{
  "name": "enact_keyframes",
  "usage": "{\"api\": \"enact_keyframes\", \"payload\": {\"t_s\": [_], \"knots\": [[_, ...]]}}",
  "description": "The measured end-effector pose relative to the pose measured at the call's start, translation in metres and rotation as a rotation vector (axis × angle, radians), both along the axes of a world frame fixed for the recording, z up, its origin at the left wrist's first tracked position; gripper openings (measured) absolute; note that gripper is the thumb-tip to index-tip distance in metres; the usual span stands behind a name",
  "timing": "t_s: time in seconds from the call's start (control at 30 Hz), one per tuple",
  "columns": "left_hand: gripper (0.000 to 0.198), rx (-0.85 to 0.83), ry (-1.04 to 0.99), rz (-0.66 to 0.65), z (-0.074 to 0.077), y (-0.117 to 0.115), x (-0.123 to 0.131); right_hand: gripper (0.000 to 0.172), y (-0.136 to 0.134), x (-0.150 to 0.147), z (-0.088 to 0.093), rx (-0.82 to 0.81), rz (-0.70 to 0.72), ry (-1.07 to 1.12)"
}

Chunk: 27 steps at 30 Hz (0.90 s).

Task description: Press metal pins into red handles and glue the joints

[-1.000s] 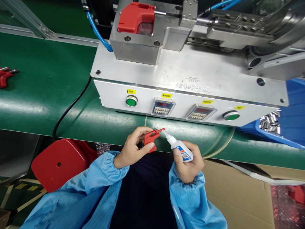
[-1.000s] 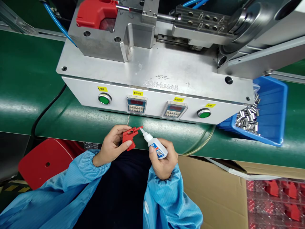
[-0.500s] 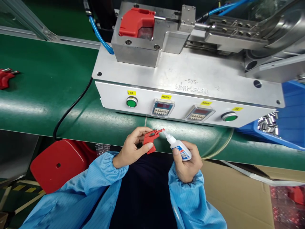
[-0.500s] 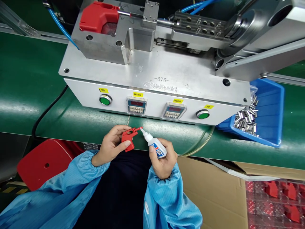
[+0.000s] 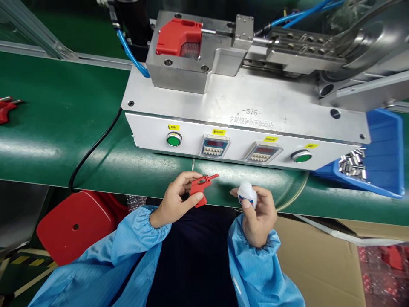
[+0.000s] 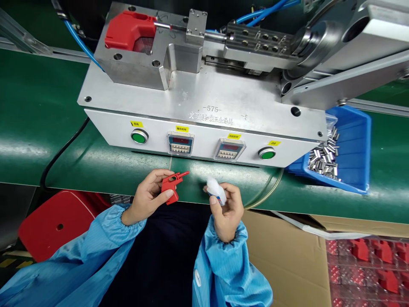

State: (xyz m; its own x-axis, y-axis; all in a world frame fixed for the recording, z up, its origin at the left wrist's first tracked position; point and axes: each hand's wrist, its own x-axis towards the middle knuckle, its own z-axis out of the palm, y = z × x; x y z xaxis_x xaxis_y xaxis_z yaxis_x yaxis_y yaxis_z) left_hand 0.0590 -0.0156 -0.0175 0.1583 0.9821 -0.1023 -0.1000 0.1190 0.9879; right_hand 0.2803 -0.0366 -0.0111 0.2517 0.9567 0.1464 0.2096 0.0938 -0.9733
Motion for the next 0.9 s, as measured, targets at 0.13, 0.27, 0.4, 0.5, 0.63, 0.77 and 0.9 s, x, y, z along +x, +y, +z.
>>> {"api": "enact_keyframes", "payload": {"t_s": [0.13, 0.27, 0.4, 0.5, 0.63, 0.77, 0.9], "knots": [[0.044, -0.08, 0.027, 0.025, 0.003, -0.007, 0.001, 0.018, 0.005, 0.013, 0.003, -0.046, 0.08, -0.091], [0.05, -0.198, 0.065, 0.002, -0.002, -0.008, -0.013, 0.016, 0.001, 0.021, 0.005, 0.007, 0.064, -0.408], [0.061, -0.204, 0.221, -0.021, -0.016, 0.004, -0.027, 0.027, -0.008, 0.033, 0.013, 0.055, 0.085, -0.526], [0.063, -0.153, 0.356, 0.025, -0.023, 0.006, -0.028, 0.029, -0.008, 0.069, 0.041, 0.101, 0.062, -0.601], [0.062, -0.125, 0.361, 0.079, -0.026, 0.004, -0.023, 0.018, 0.034, 0.159, 0.089, -0.017, -0.196, -0.853], [0.06, -0.072, 0.343, 0.064, -0.027, 0.004, -0.025, 0.005, 0.105, 0.238, 0.108, -0.481, -0.299, -1.058], [0.059, -0.058, 0.32, 0.066, -0.032, 0.005, -0.031, 0.02, 0.144, 0.264, 0.093, -0.613, -0.262, -1.043]]}}
